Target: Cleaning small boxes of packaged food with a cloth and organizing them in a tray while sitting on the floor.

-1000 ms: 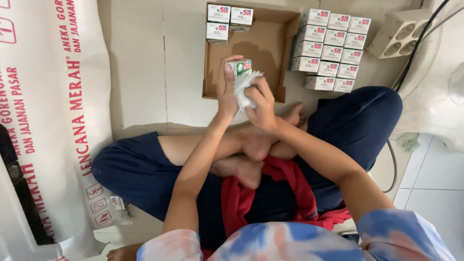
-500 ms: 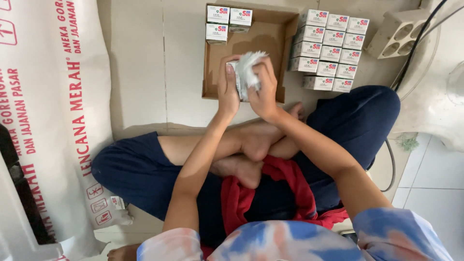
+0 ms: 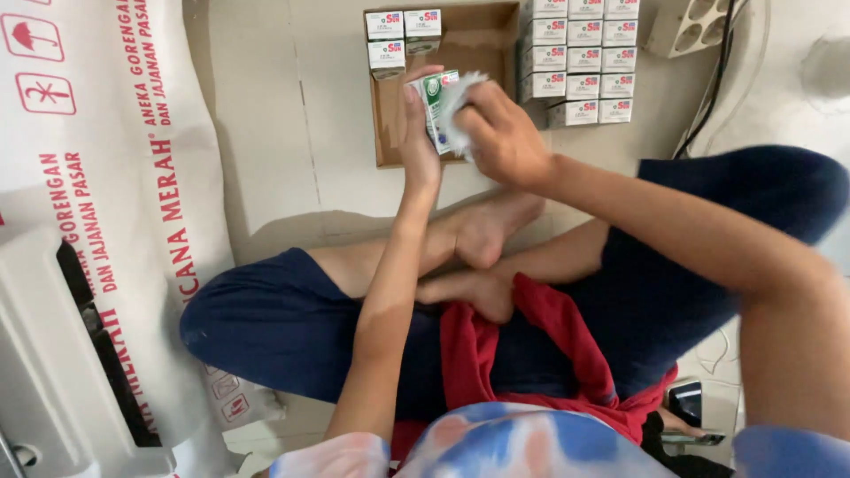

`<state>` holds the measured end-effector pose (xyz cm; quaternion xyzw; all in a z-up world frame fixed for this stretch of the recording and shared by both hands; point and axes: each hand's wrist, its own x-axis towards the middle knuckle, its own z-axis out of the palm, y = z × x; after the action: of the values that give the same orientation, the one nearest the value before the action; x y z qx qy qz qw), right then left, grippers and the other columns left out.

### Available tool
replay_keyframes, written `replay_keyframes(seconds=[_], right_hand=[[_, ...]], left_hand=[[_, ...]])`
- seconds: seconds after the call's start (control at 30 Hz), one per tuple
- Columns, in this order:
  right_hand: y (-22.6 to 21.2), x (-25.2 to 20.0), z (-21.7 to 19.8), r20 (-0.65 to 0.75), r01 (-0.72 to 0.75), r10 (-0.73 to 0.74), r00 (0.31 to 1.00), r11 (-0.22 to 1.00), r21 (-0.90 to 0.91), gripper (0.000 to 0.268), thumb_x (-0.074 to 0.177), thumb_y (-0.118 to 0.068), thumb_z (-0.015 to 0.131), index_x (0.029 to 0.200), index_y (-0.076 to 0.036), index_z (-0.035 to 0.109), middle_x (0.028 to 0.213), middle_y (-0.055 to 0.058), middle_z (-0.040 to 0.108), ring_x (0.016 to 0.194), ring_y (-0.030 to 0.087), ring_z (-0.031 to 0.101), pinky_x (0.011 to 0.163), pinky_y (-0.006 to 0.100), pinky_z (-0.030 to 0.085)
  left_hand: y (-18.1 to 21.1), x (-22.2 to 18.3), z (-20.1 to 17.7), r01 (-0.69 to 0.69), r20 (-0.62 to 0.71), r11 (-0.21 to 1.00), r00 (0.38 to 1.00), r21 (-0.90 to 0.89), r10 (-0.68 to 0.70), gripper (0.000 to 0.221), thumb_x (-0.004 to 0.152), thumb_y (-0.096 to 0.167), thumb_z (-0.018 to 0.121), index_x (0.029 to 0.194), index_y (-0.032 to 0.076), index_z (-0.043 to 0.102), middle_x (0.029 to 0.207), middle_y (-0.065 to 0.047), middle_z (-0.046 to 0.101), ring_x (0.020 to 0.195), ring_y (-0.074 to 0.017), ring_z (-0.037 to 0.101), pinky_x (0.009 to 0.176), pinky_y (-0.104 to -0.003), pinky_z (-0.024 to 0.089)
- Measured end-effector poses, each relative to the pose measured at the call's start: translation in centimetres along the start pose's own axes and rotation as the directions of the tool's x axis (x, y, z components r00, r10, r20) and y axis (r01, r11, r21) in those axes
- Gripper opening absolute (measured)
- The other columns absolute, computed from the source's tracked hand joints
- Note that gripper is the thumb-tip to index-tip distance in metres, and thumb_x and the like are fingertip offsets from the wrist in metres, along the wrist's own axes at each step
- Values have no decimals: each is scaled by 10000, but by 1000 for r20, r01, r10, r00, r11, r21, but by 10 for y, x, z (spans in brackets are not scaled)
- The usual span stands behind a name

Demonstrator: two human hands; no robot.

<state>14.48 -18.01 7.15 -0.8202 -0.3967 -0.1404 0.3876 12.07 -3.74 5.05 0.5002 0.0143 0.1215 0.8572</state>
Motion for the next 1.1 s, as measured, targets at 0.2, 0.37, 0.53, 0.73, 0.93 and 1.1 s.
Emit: replay_keyframes(seconds=[0.2,0.37,0.53,0.73,0.93,1.1], right_hand=[[-11,44,-38,403,363,-297,866,926,-98,119,1040,95,496,1082,-16,500,1098,206,502,812,388,514,821,556,544],[-16,31,-53,319,450,-369,873,862,-234,239,1099,-239,411,1038,-103,598,1039,146,583,801,322,609,668,409,528],[-56,60,-102,486,504,-373,791,847,-170,174,1061,-157,471,1028,-137,641,1022,130,610,854,299,635,779,352,560],[-39,66,-120,444,245,-94,891,923,-297,152,1054,-125,468,1031,-102,617,1029,137,574,826,347,638,713,412,574],[4,37,-21,168,167,-136,976,969,-183,307,1055,-287,445,1043,-46,636,1019,202,553,789,374,578,759,469,540],[24,29,44,-66,-73,65,996,988,-138,252,1029,-184,480,1034,-21,673,979,173,537,761,353,547,717,476,533]], left_hand=[[-32,-12,-5,138,-42,963,988,-230,-151,314,1118,243,405,1223,54,632,1245,-87,657,1178,-203,595,1112,-331,431],[6,-21,15,361,-50,897,921,-257,-385,420,1139,387,488,1394,75,608,1240,-27,618,1114,-129,581,1085,-391,462],[74,-8,38,455,212,882,880,-120,-425,462,1118,482,404,1229,125,675,1001,17,614,902,-88,596,873,-261,523],[55,38,34,375,533,927,788,-19,-308,546,1120,543,300,1438,131,466,1174,-8,557,1073,-92,509,1044,-291,421],[27,85,-24,90,479,942,843,325,-245,612,1062,627,275,1424,171,463,1289,-72,566,1248,-177,532,1146,-318,338],[1,87,-58,165,389,915,867,368,-313,651,1061,633,284,1440,134,461,1358,-132,537,1313,-281,482,1176,-424,302]])
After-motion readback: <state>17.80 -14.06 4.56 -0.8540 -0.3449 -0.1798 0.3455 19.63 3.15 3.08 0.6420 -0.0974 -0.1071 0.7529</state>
